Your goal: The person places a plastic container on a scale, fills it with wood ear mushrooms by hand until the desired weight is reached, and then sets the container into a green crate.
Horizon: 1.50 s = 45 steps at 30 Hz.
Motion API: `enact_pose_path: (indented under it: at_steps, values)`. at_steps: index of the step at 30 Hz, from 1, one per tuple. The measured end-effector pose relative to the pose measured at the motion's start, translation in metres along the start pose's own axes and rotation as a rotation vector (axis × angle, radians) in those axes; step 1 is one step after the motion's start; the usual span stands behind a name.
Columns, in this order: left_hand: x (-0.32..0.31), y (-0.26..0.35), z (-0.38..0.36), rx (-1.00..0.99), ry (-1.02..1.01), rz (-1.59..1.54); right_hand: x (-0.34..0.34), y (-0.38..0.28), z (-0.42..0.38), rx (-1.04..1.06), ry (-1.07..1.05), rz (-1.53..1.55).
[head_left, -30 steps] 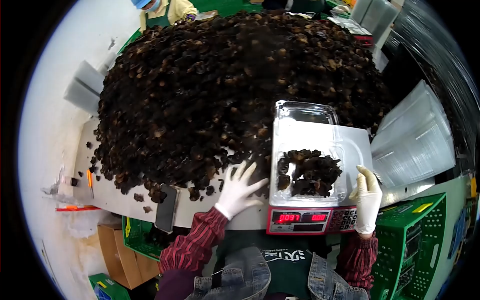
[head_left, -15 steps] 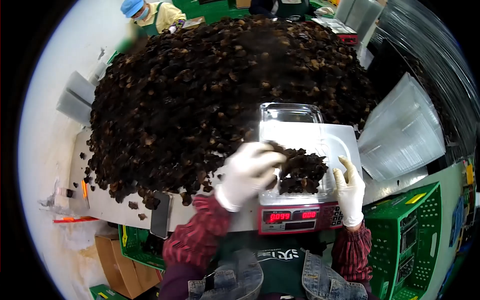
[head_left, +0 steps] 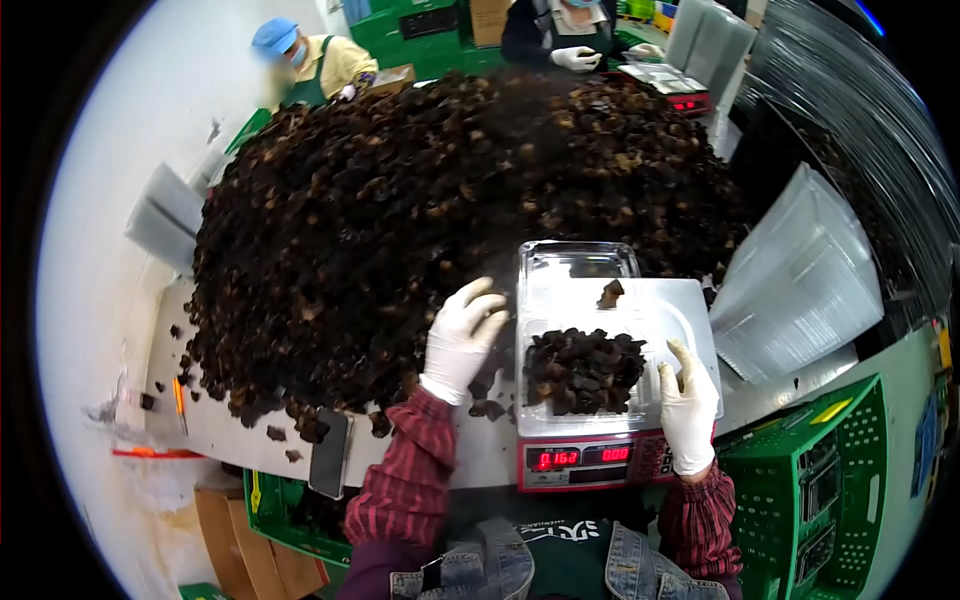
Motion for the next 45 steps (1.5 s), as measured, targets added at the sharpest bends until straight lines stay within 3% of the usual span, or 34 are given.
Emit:
enact_pose_path:
  at_steps: [1, 3, 7, 9, 11, 14, 15, 17, 18, 19, 20, 22, 23, 25, 26, 27, 29, 31, 33, 36, 41, 45]
  values:
    - [-0.016, -0.034, -0.007, -0.022, -0.102, 0.150, 0.002, 0.003, 0.000, -0.006, 0.018, 0.031]
    - [-0.038, -0.040, -0.043, -0.298, -0.256, 0.636, 0.006, 0.001, 0.004, 0.008, 0.040, 0.012]
    - [-0.034, -0.072, -0.074, -0.174, -0.323, 0.247, 0.011, -0.010, 0.029, 0.087, 0.084, -0.064]
    - [-0.022, -0.093, -0.080, -0.103, -0.228, 0.142, -0.003, -0.020, 0.054, 0.261, -0.020, -0.143]
    - [-0.003, -0.110, -0.070, 0.027, -0.131, -0.017, -0.030, -0.032, 0.084, 0.195, -0.265, -0.249]
    - [0.018, -0.110, -0.051, 0.213, -0.052, -0.229, -0.075, -0.039, 0.110, 0.399, -0.284, -0.192]
    - [0.022, -0.099, -0.042, 0.302, -0.033, -0.349, -0.090, -0.048, 0.118, 0.495, -0.305, -0.232]
    - [0.033, -0.020, -0.012, 0.102, -0.071, -0.339, -0.119, -0.049, 0.128, 0.455, -0.449, -0.352]
    - [0.027, 0.017, -0.003, 0.148, -0.139, -0.478, -0.130, -0.045, 0.131, 0.486, -0.460, -0.411]
    - [0.020, 0.051, 0.003, 0.065, -0.206, -0.480, -0.143, -0.038, 0.133, 0.519, -0.469, -0.471]
    - [0.014, 0.087, 0.009, -0.157, -0.263, -0.299, -0.150, -0.036, 0.135, 0.519, -0.464, -0.468]
    - [-0.026, 0.113, 0.002, -0.264, -0.465, -0.223, -0.159, -0.035, 0.137, 0.563, -0.431, -0.501]
    - [-0.048, 0.109, -0.008, -0.196, -0.633, -0.182, -0.164, -0.032, 0.137, 0.561, -0.428, -0.505]
    - [-0.057, 0.120, -0.012, -0.333, -0.714, -0.092, -0.165, -0.034, 0.137, 0.608, -0.412, -0.450]
    - [-0.054, 0.113, -0.014, -0.245, -0.783, -0.103, -0.164, -0.030, 0.137, 0.606, -0.414, -0.444]
    - [-0.039, 0.122, -0.008, -0.287, -0.710, -0.152, -0.159, -0.028, 0.139, 0.600, -0.412, -0.446]
    - [-0.009, 0.120, 0.002, -0.143, -0.648, -0.277, -0.146, -0.025, 0.142, 0.501, -0.446, -0.295]
    - [0.017, 0.102, 0.004, -0.065, -0.442, -0.272, -0.118, -0.035, 0.145, 0.381, -0.445, -0.229]
    - [0.021, 0.101, -0.006, -0.246, -0.459, 0.073, -0.092, -0.048, 0.141, 0.370, -0.413, -0.105]
    - [0.002, 0.100, -0.021, -0.350, -0.460, 0.260, -0.068, -0.064, 0.130, 0.335, -0.412, -0.062]
    - [-0.014, 0.092, -0.023, -0.258, -0.383, 0.314, -0.023, -0.097, 0.083, 0.343, -0.338, 0.100]
    - [-0.016, 0.091, -0.019, -0.210, -0.343, 0.271, -0.010, -0.077, 0.069, 0.352, -0.252, 0.085]
Point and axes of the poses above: each hand's wrist, its own z-axis towards the middle knuckle, its own x-axis out of the back of the hand, y = z × x, the point moved 9 cm from there along z, towards the middle knuckle, and after that the axes turned 1 degree about -x, right-handed, at the moved point
